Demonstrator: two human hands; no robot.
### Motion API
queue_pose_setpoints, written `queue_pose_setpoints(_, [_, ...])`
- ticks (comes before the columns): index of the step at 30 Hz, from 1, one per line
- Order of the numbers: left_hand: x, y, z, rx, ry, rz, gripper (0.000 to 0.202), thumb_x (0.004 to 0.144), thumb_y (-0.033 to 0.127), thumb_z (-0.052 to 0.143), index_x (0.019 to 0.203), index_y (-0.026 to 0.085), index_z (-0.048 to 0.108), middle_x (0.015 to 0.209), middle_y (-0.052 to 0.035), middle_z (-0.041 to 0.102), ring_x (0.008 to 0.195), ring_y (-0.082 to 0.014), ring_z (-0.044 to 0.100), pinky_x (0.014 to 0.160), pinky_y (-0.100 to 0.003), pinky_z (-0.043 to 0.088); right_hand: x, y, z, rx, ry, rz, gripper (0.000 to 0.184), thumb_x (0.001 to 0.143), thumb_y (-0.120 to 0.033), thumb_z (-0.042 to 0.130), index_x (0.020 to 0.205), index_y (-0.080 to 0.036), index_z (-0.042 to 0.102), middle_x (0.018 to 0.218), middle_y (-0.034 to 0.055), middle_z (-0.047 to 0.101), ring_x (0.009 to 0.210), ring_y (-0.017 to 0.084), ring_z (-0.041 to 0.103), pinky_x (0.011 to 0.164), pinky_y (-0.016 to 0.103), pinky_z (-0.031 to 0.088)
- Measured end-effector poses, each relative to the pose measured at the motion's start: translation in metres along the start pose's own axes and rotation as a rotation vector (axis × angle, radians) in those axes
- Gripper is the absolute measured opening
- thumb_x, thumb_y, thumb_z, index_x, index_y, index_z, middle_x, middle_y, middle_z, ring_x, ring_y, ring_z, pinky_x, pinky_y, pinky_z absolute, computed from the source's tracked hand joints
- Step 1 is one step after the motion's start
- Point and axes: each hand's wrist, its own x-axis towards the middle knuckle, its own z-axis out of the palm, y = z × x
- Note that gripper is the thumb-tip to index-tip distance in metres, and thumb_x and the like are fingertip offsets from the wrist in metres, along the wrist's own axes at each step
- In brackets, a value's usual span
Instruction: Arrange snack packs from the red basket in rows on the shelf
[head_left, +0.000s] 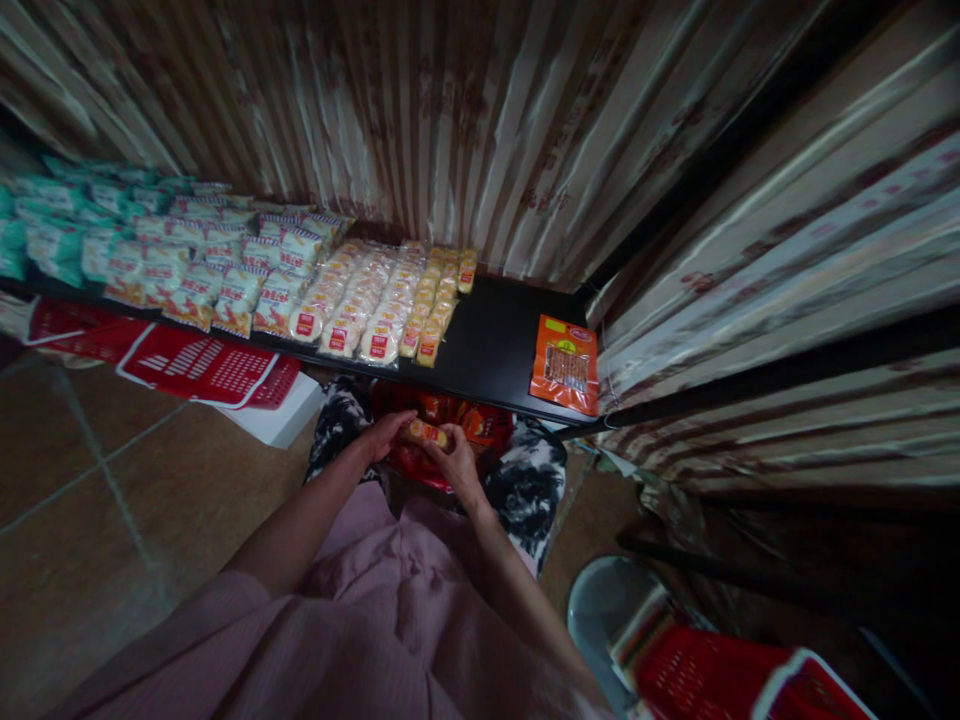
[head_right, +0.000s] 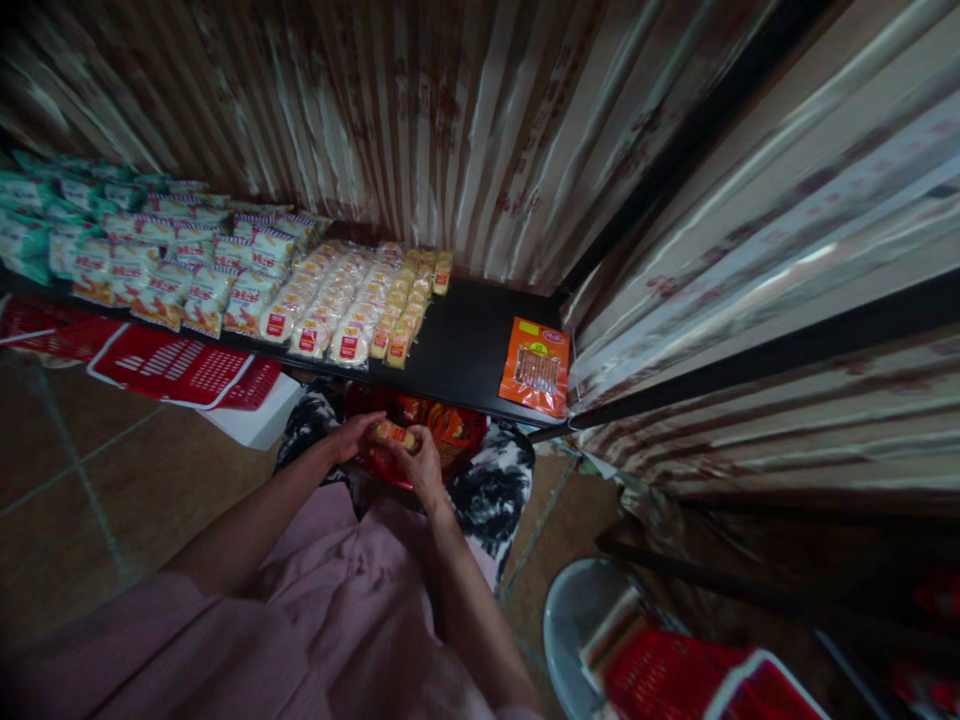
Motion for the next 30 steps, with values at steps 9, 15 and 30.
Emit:
queue_pose_setpoints(9, [0.005, -0.015, -0.004, -0.24, -0.038, 0.138, 0.011, 0.079, 0.016, 0.056, 0.086, 0.012, 0.064, 0.078, -0.0049, 0.069, 0.067, -0.0139, 0.065, 0.062, -0.025, 0.052, 0.001, 0.01, -0.002, -0.063, 0.125, 0.004, 0.039, 0.068, -0.045, 0.064, 0.094, -0.019, 0.052, 0.084, 0.0013, 0.059, 0.07, 0.014, 0.055, 0.068, 0.025, 0.046])
queue_pose_setpoints(15, [0.001, -0.021, 0.005, -0.278, -0.015, 0.175, 0.011, 0.075, 0.012, 0.063, 0.086, 0.011, 0.063, 0.083, -0.0067, 0.069, 0.073, -0.0138, 0.065, 0.068, -0.024, 0.052, 0.001, 0.015, -0.003, -0.102, 0.173, -0.026, 0.038, 0.069, -0.046, 0.063, 0.093, -0.019, 0.051, 0.085, 0.0012, 0.058, 0.074, 0.014, 0.055, 0.071, 0.026, 0.045])
queue_pose_setpoints(30, [0.001, -0.031, 0.015, -0.407, 0.081, 0.237, 0.012, 0.069, 0.009, 0.066, 0.08, 0.014, 0.062, 0.074, -0.0011, 0.066, 0.067, -0.0114, 0.062, 0.067, -0.023, 0.048, -0.007, 0.015, 0.001, -0.194, 0.161, -0.194, 0.022, 0.077, -0.034, 0.054, 0.093, -0.018, 0.053, 0.091, 0.0031, 0.058, 0.081, 0.015, 0.054, 0.072, 0.026, 0.044])
